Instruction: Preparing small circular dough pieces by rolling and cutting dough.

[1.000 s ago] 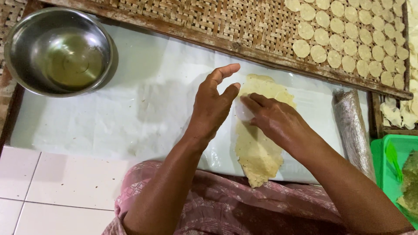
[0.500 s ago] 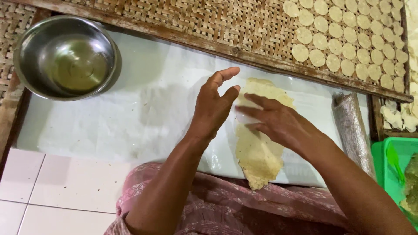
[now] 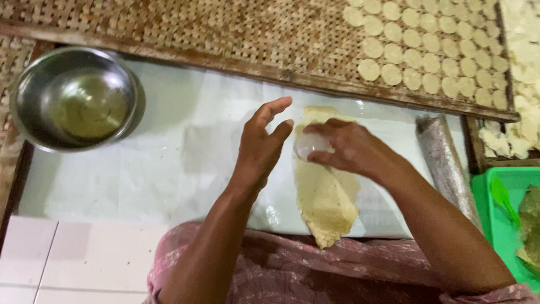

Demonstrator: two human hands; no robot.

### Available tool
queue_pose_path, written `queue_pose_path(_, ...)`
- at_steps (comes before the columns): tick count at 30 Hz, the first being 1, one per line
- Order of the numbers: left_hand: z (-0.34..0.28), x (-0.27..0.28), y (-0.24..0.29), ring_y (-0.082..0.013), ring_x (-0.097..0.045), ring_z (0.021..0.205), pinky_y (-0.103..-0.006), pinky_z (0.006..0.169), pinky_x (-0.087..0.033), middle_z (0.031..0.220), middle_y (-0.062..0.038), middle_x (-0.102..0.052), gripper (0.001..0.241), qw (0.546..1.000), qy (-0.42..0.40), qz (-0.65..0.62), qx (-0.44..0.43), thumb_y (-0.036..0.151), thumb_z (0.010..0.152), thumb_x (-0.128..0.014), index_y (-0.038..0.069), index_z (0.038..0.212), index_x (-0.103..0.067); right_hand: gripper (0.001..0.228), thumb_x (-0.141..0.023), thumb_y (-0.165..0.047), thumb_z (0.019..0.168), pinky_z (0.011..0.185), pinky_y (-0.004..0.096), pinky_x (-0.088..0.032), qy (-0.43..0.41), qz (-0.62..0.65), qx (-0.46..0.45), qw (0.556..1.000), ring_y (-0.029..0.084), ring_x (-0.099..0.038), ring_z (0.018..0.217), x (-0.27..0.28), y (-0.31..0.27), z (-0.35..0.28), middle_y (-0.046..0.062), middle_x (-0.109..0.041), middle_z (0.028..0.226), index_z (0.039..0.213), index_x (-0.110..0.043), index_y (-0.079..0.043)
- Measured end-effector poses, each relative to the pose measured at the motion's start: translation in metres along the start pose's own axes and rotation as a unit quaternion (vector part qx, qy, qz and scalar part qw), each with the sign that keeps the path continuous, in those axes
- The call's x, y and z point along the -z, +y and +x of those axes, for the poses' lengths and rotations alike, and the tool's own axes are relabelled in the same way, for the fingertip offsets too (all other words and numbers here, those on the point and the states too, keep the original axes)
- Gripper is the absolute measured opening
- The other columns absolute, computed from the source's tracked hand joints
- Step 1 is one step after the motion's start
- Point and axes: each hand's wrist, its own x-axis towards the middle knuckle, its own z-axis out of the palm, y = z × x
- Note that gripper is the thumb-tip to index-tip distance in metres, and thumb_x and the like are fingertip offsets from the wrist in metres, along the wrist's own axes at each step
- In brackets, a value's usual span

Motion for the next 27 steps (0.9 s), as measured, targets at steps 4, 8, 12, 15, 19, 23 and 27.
queue_pose_path(4,0.004,0.004,0.0,-0.0415,-0.039,0.145,-0.062,0.116,-0.028,0.143,-0.021,-0.056,0.047,0.999,0.002,0.0,0.036,0.016,0.091,-0.057,0.013,0.138,-0.061,0.059,-0.078,-0.006,0.086,0.077,0.051,-0.062,0.147,0.174,0.038,0.973,0.042,-0.066,0.095,0.037,0.038,-0.03,0.025,-0.063,0.119,0.142,-0.061,-0.009)
queue_pose_path(8,0.009,0.007,0.002,-0.0271,-0.054,0.138,-0.0418,0.11,-0.045,0.141,-0.008,-0.063,0.042,0.999,0.02,0.044,0.024,0.012,0.088,-0.061,0.015,0.13,-0.064,0.062,-0.071,-0.014,0.09,0.077,0.049,-0.061,0.182,-0.003,-0.07,0.981,0.041,-0.066,0.103,0.059,0.044,-0.065,0.024,-0.049,0.147,0.149,-0.052,-0.014)
queue_pose_path(12,0.005,0.007,0.01,-0.0238,-0.053,0.141,-0.0381,0.111,-0.044,0.143,-0.008,-0.063,0.043,0.998,0.029,0.034,0.05,0.011,0.087,-0.059,0.013,0.131,-0.063,0.071,-0.078,-0.011,0.082,0.075,0.046,-0.06,0.192,0.048,-0.087,0.976,0.036,-0.067,0.103,0.032,0.051,-0.073,0.021,-0.059,0.141,0.148,-0.052,-0.016)
queue_pose_path(15,0.003,0.005,0.014,-0.0386,-0.041,0.145,-0.0618,0.115,-0.031,0.142,-0.017,-0.057,0.044,0.997,0.033,0.036,0.064,0.016,0.092,-0.058,0.016,0.136,-0.062,0.063,-0.082,0.0,0.077,0.081,0.047,-0.063,0.204,0.123,-0.012,0.971,0.048,-0.066,0.108,0.001,0.055,-0.068,0.025,-0.063,0.129,0.136,-0.063,-0.002)
queue_pose_path(19,0.002,0.004,0.012,-0.0394,-0.04,0.145,-0.0631,0.114,-0.03,0.143,-0.018,-0.056,0.044,0.997,0.033,0.034,0.061,0.015,0.093,-0.058,0.015,0.137,-0.061,0.058,-0.079,-0.008,0.081,0.083,0.05,-0.062,0.16,0.089,-0.007,0.983,0.045,-0.069,0.104,-0.005,0.036,-0.054,0.02,-0.064,0.131,0.136,-0.063,-0.006)
queue_pose_path(23,0.002,0.004,0.01,-0.0413,-0.039,0.145,-0.0655,0.114,-0.029,0.142,-0.02,-0.056,0.045,0.997,0.03,0.029,0.058,0.015,0.092,-0.058,0.014,0.137,-0.06,0.056,-0.078,-0.013,0.083,0.092,0.048,-0.06,0.126,0.008,-0.005,0.992,0.041,-0.064,0.119,-0.008,0.025,-0.046,0.013,-0.062,0.133,0.137,-0.062,-0.008)
queue_pose_path(27,0.002,0.004,0.011,-0.0409,-0.038,0.146,-0.0672,0.114,-0.027,0.142,-0.019,-0.055,0.045,0.997,0.028,0.03,0.065,0.015,0.092,-0.058,0.014,0.138,-0.06,0.054,-0.076,-0.016,0.086,0.093,0.047,-0.06,0.098,-0.031,-0.015,0.995,0.039,-0.061,0.124,-0.018,0.029,-0.038,0.008,-0.059,0.135,0.138,-0.06,-0.012)
